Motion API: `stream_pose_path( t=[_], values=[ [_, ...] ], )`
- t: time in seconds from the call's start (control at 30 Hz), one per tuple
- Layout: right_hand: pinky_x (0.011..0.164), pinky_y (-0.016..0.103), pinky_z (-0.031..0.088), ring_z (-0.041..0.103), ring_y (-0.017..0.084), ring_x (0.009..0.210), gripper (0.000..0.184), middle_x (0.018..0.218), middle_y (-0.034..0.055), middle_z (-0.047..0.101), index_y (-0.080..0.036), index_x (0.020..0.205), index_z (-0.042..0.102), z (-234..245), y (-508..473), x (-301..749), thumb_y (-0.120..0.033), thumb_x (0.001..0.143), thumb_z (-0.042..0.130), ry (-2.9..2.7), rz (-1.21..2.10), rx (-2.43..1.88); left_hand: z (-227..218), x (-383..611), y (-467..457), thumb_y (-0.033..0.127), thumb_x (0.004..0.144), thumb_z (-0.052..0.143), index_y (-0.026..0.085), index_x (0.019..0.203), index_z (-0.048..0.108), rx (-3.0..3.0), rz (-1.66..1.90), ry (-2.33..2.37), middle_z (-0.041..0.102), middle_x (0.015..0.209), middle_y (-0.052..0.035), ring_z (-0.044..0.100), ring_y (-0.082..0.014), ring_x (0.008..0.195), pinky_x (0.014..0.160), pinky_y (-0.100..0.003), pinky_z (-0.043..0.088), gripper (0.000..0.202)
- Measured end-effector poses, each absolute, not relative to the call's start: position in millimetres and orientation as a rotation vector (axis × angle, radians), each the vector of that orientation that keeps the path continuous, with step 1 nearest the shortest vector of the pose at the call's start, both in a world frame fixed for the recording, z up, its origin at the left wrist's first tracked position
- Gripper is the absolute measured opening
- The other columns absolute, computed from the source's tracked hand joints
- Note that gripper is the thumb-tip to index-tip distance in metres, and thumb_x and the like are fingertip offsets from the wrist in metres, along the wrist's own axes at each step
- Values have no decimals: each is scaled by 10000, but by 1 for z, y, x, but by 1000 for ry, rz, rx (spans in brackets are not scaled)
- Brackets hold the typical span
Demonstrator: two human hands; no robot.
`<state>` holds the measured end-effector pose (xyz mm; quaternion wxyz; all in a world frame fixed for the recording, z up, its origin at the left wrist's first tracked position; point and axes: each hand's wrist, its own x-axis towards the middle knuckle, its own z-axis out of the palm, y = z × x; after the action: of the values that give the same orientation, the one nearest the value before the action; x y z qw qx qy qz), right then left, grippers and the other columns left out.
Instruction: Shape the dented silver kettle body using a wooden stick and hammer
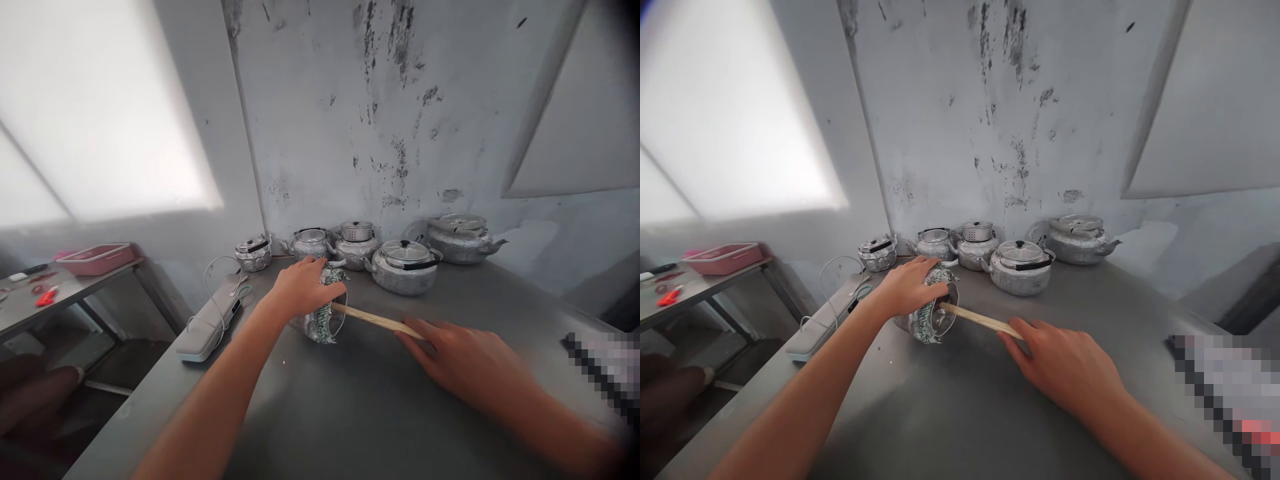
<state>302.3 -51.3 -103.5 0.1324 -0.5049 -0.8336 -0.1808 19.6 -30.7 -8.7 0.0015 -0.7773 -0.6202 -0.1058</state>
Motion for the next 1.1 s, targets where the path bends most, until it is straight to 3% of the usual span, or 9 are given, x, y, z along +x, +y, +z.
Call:
stream_pose_path(
  t=[0.23, 0.43, 1.1],
  values=[
    [501, 296, 156, 622, 185, 518, 396, 702, -4, 706, -304, 997, 688, -98, -52, 301, -540, 1012, 371, -2436, -446, -1501, -8, 20, -31, 633, 901, 388, 158, 1527, 452, -2441, -355, -1954, 463, 1567, -149, 462, -386, 1403, 1115, -487, 405, 788],
    [507, 292, 200, 637, 176, 554, 398, 703, -2, 702, -296, 991, 685, -98, -54, 301, -532, 1021, 366, -2452, -340, -1463, -9, 20, -30, 641, 904, 382, 196, 1546, 424, -2446, -354, -1953, 436, 1594, -116, 462, -373, 1408, 1122, -462, 400, 783],
    [523, 295, 192, 667, 200, 614, 400, 789, -9, 717, -334, 1052, 679, -97, -55, 299, -555, 1026, 347, -2425, -337, -1526, -10, 22, -31, 618, 900, 401, 155, 1549, 423, -2434, -370, -1948, 451, 1577, -133, 471, -377, 1396, 1122, -472, 402, 798]
  ],
)
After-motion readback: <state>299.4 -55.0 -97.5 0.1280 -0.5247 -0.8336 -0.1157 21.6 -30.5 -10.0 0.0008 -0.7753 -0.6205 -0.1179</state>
